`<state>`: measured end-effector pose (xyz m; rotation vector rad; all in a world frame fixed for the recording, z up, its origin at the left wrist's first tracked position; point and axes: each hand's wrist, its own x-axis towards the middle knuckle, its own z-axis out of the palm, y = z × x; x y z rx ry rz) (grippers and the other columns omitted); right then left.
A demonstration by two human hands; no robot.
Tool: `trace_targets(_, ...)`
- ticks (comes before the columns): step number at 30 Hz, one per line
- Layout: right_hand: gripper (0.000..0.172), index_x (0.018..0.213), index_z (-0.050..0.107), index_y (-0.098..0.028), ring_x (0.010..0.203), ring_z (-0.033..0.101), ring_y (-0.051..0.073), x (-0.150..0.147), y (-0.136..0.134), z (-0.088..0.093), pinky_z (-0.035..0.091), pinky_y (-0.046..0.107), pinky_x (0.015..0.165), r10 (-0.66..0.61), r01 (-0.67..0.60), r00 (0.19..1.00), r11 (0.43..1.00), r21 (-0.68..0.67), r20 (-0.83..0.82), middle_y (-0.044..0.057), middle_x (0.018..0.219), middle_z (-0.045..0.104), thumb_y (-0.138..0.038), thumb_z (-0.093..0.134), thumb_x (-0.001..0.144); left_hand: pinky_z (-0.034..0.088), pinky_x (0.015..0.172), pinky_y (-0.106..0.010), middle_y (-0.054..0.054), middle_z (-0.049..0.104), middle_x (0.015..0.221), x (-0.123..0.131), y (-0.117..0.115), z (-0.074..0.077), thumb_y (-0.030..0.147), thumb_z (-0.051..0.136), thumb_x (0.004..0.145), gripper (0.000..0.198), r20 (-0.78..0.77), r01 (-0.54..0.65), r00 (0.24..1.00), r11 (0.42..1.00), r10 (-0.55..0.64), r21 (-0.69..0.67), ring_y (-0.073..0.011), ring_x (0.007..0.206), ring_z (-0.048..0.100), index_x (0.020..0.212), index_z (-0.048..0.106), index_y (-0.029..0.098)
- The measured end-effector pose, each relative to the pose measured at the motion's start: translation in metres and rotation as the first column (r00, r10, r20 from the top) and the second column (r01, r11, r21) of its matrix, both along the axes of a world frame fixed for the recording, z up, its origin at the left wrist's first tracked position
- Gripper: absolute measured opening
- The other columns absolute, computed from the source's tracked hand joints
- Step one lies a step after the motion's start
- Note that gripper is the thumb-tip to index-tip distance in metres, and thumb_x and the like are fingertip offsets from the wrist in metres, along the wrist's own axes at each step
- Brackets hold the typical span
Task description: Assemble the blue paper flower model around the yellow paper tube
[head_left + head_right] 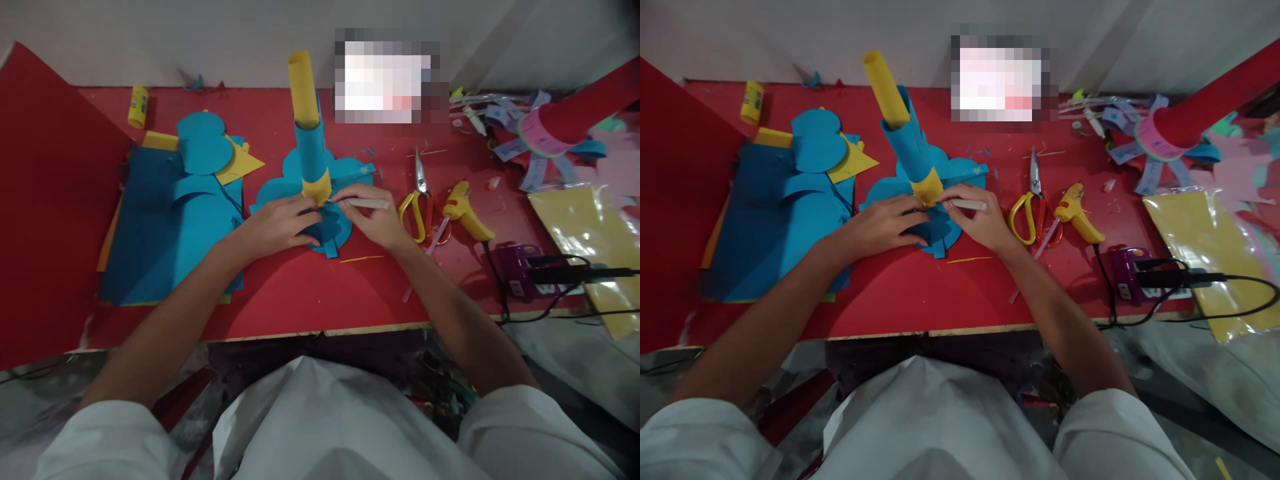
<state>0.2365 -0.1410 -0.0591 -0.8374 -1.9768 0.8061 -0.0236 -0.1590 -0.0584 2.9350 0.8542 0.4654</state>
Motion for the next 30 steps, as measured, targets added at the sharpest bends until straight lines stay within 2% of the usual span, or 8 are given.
trace_targets(4, 0.023, 0.093, 0.071, -0.023, 0.069, 0.061, 0.015, -0.0024, -0.0016, -0.0033, 0.048, 0.030, 0.061, 0.003, -0.003, 1.000, 0.994, -0.113, -0.002, 0.002, 0.084, 0.071, -0.046, 0.068, 0.096, 0.055, 0.095, -0.037, -0.013, 0.070, 0.119, -0.0019, 0.0013, -0.0035, 0.049, 0.067, 0.099, 0.036, 0.015, -0.024, 1.000, 0.999, 0.025, -0.039, -0.0289, 0.115, 0.068, 0.115, 0.069, 0.017)
trace_targets(6, 0.023, 0.090, 0.069, -0.022, 0.064, 0.056, 0.013, -0.0036, -0.0023, -0.0050, 0.043, 0.028, 0.056, -0.012, 0.015, 1.000, 0.988, -0.156, 0.020, 0.001, 0.080, 0.068, -0.045, 0.071, 0.092, 0.055, 0.095, -0.036, -0.012, 0.070, 0.119, -0.0029, 0.0018, -0.0030, 0.046, 0.066, 0.100, 0.032, 0.026, -0.024, 0.999, 0.998, 0.025, -0.059, -0.0277, 0.115, 0.068, 0.116, 0.070, 0.018)
trace_targets(9, 0.024, 0.089, 0.068, -0.022, 0.064, 0.055, 0.013, -0.0043, -0.0026, -0.0059, 0.042, 0.028, 0.055, -0.009, 0.016, 0.999, 0.981, -0.191, 0.042, 0.001, 0.081, 0.067, -0.046, 0.072, 0.090, 0.056, 0.094, -0.036, -0.012, 0.071, 0.118, -0.0035, 0.0022, -0.0004, 0.044, 0.058, 0.105, 0.031, 0.039, -0.030, 0.999, 0.996, 0.034, -0.084, -0.0260, 0.113, 0.069, 0.113, 0.073, 0.018)
trace_targets(14, 0.028, 0.091, 0.069, -0.022, 0.068, 0.060, 0.014, -0.0036, -0.0015, -0.0056, 0.046, 0.029, 0.060, 0.010, 0.003, 0.998, 0.981, -0.195, 0.064, 0.002, 0.085, 0.070, -0.050, 0.070, 0.093, 0.057, 0.090, -0.034, -0.011, 0.072, 0.114, -0.0030, 0.0036, 0.0013, 0.037, 0.041, 0.112, 0.040, 0.038, -0.080, 0.996, 0.990, 0.085, -0.112, -0.0221, 0.103, 0.070, 0.112, 0.076, 0.017)
trace_targets(20, 0.029, 0.094, 0.069, -0.023, 0.070, 0.064, 0.016, -0.0029, -0.0007, -0.0083, 0.051, 0.030, 0.062, 0.062, -0.053, 0.997, 0.975, -0.215, 0.037, 0.002, 0.085, 0.071, -0.052, 0.071, 0.094, 0.057, 0.096, -0.036, -0.013, 0.073, 0.120, -0.0027, 0.0043, 0.0023, 0.031, 0.039, 0.112, 0.040, 0.050, -0.087, 0.994, 0.986, 0.094, -0.139, -0.0235, 0.111, 0.071, 0.121, 0.074, 0.015)
trace_targets(24, 0.033, 0.093, 0.069, -0.022, 0.070, 0.064, 0.015, -0.0029, -0.0006, -0.0083, 0.052, 0.030, 0.062, 0.049, -0.041, 0.998, 0.976, -0.216, 0.033, 0.002, 0.086, 0.070, -0.055, 0.071, 0.093, 0.057, 0.096, -0.036, -0.012, 0.074, 0.121, -0.0030, 0.0042, -0.0001, 0.028, 0.043, 0.110, 0.035, 0.094, -0.088, 0.990, 0.986, 0.102, -0.142, -0.0235, 0.112, 0.071, 0.121, 0.075, 0.017)
trace_targets(30, 0.037, 0.091, 0.067, -0.022, 0.065, 0.063, 0.015, -0.0039, 0.0004, -0.0096, 0.050, 0.030, 0.058, -0.002, 0.012, 0.999, 0.982, -0.186, 0.053, 0.002, 0.081, 0.070, -0.059, 0.068, 0.093, 0.057, 0.094, -0.036, -0.012, 0.071, 0.129, -0.0037, 0.0022, 0.0000, 0.019, 0.044, 0.108, 0.034, 0.012, -0.096, 0.995, 0.988, 0.098, -0.118, -0.0240, 0.113, 0.070, 0.121, 0.075, 0.018)
